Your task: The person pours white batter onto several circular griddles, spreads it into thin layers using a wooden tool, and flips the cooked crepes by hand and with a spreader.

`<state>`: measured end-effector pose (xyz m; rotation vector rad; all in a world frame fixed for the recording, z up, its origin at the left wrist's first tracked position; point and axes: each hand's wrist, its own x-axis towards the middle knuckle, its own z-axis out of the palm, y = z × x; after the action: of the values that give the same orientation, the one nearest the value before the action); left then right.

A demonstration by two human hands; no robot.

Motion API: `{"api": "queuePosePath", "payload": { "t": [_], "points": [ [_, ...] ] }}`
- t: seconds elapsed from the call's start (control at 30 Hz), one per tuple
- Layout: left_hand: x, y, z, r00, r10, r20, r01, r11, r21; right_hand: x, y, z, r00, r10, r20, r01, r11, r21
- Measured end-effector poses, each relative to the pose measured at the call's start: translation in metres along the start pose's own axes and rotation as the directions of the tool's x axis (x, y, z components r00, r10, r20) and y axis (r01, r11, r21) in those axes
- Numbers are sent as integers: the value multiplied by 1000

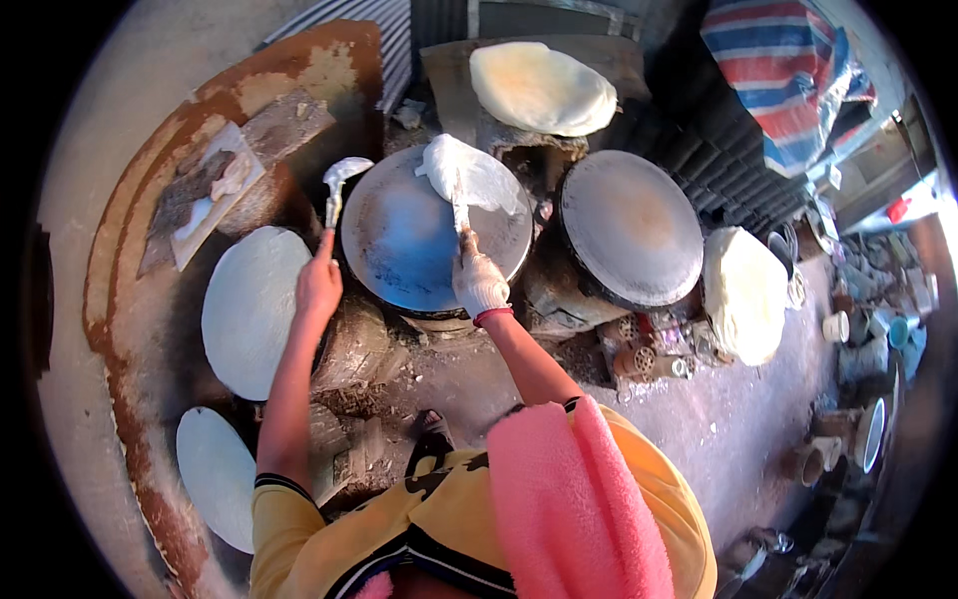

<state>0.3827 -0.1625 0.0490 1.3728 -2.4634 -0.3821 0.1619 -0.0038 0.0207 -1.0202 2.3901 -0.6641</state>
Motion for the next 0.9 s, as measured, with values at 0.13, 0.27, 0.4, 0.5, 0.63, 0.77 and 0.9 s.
{"api": "queuePosePath", "payload": {
  "t": [0.13,0.27,0.4,0.5,0.63,0.77,0.9],
  "points": [
    [-6,59,13,997,35,63,-32,998,-56,20,-2,17,997,-71,36,76,984,-162],
    [14,68,47,995,23,100,-20,999,-36,-28,6,-24,989,-145,39,150,973,-173],
    [22,78,64,984,-20,179,17,1000,17,-10,73,-29,995,-51,-82,39,990,-137],
    [6,74,44,971,-88,224,73,995,74,19,52,-24,986,-154,-65,149,985,-83],
    [-42,63,30,968,-201,150,179,973,144,47,43,-17,949,-306,79,311,948,-71],
    [-102,30,50,994,-97,-55,72,936,-343,52,33,-24,897,-370,242,403,909,-105],
    [-127,48,32,914,-365,179,318,368,-874,48,35,-71,883,-204,423,354,881,-313]
  ]
}}
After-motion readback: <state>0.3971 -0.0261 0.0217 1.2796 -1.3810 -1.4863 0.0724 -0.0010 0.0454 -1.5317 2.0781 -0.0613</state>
